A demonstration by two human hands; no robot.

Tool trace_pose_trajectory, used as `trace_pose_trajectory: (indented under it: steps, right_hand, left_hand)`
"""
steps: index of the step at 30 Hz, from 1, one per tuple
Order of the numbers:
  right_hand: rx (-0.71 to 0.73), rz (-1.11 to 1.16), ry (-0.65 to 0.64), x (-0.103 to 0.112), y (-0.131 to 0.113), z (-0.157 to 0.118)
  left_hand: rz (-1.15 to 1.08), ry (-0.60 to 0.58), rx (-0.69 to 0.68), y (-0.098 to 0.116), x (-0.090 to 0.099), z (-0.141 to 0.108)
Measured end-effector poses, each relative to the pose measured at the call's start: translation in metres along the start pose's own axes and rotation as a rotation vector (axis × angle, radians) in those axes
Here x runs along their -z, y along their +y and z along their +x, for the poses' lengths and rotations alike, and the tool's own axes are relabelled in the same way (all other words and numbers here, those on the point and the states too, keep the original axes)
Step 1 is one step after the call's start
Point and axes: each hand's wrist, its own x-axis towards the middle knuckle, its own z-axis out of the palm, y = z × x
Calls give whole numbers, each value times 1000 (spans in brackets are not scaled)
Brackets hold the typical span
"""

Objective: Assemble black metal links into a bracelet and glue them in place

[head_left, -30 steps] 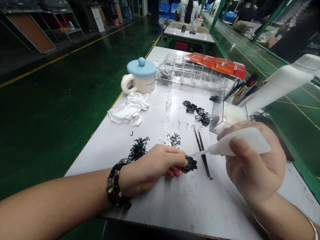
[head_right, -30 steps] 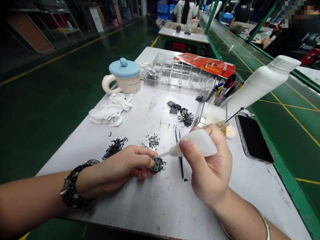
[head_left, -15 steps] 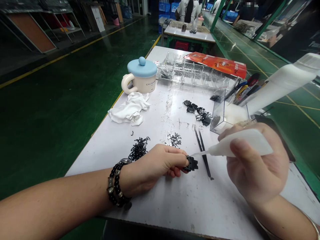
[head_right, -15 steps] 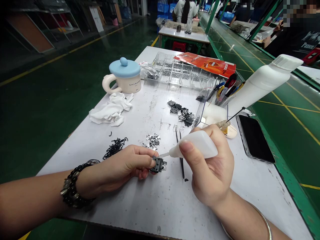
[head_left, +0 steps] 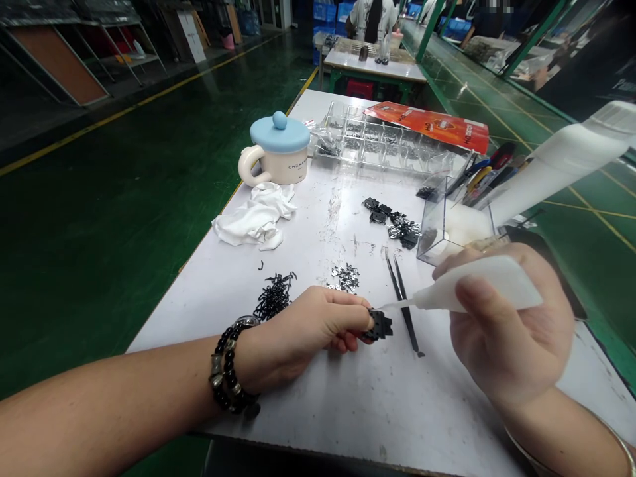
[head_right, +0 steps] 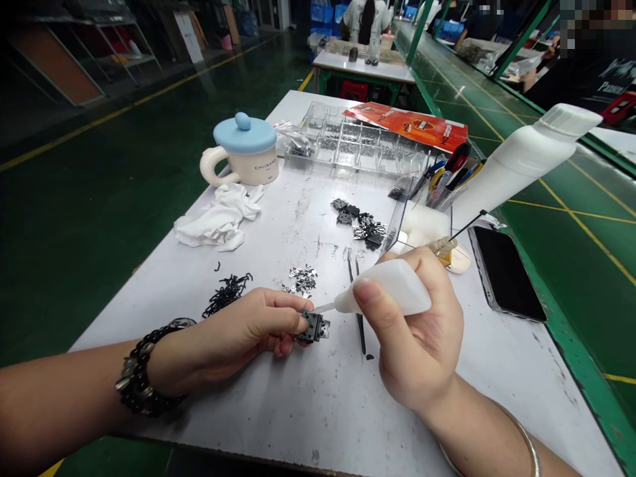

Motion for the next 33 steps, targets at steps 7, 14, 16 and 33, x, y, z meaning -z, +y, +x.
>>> trace_pose_trajectory:
  steps: [7,14,16,33]
  right_hand:
    - [45,48,96,1,1,5]
    - [15,65,-21,1,-5,1]
    - [-15,59,-46,0,-5,0]
    - [0,121,102,8,4,11]
  left_hand:
    - [-5,3,2,0,0,0]
    - [-25,19,10,1,-1,0]
    - [-19,25,11,1,0,0]
    - [-33,28,-9,-2,1,0]
